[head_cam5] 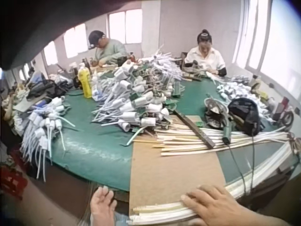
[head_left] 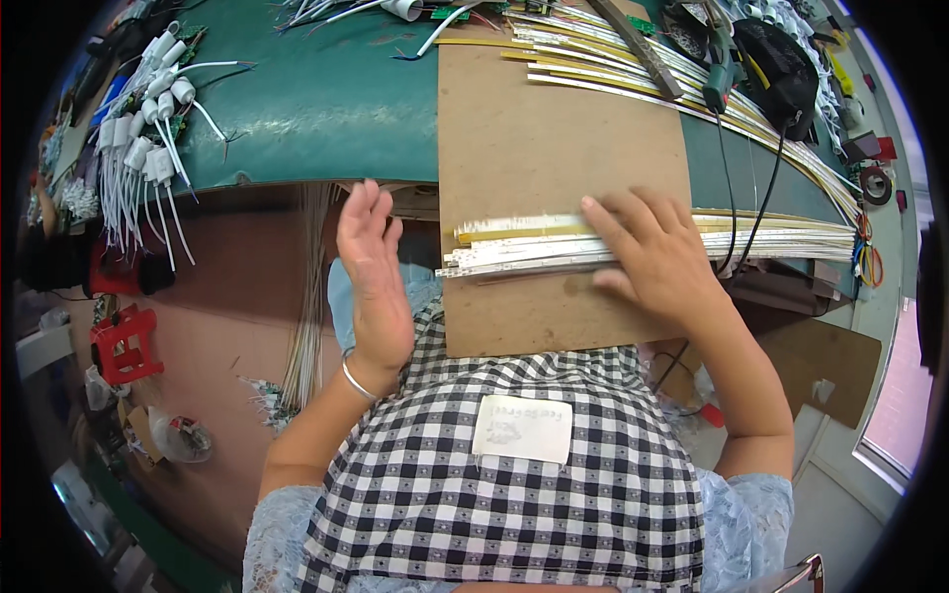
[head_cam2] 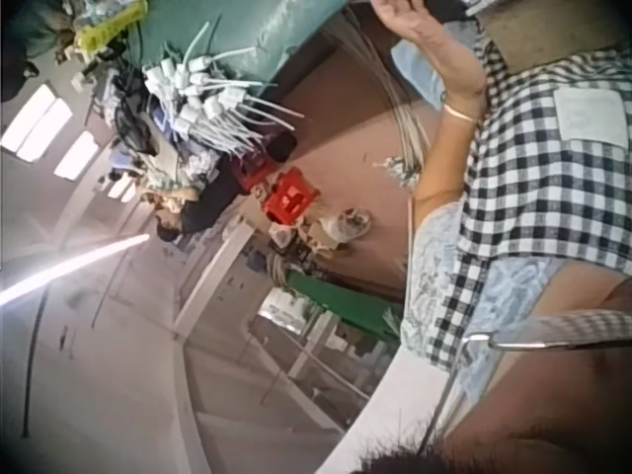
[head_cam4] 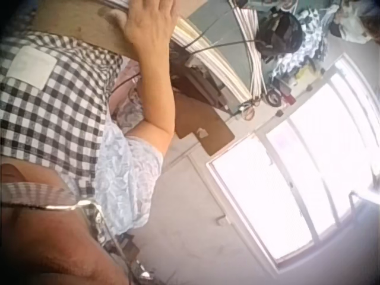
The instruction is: The person arranges multiple white LED light strips on a cardboard sheet and then uses a soldering iron to attach wires to the ends of the strips. The person handles the strips and the soldering iron with both hands, focusing on the connection points.
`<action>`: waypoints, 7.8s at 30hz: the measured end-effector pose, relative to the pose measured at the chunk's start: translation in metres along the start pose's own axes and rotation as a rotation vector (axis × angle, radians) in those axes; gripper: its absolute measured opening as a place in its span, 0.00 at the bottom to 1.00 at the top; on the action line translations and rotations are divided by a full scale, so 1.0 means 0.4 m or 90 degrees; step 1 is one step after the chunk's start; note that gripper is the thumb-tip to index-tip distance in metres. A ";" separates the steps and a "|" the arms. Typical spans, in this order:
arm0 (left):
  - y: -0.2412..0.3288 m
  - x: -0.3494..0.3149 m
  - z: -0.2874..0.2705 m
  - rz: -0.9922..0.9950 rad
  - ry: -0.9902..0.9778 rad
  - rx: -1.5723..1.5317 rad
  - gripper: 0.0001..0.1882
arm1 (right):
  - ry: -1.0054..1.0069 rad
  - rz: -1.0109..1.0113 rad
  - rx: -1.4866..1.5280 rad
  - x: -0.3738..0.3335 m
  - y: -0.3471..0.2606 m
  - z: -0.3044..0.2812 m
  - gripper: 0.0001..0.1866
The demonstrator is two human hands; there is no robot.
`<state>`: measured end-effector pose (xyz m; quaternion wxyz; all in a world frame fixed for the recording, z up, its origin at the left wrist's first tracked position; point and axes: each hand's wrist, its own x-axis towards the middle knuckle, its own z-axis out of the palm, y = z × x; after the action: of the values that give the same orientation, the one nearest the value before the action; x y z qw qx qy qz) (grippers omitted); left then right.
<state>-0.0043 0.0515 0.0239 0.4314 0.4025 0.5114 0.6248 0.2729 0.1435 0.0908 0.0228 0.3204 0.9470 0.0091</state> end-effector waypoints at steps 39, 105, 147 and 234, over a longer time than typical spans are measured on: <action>0.031 0.095 0.103 0.017 -0.102 -0.107 0.41 | 0.148 0.309 0.103 -0.152 0.005 0.086 0.41; 0.106 -0.006 -0.012 0.332 -0.431 0.695 0.28 | 0.090 0.161 0.142 -0.082 -0.143 0.036 0.35; 0.091 0.011 0.047 0.433 -0.268 0.733 0.08 | 0.149 -0.017 0.011 -0.048 -0.038 0.003 0.08; 0.066 0.010 0.083 0.412 -0.634 0.838 0.44 | 0.061 0.347 0.119 -0.195 -0.068 0.094 0.44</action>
<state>0.0223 0.0623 0.0553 0.0867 0.9192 0.3811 0.0475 0.3201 0.0745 0.0555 -0.0549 0.5632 0.8225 -0.0575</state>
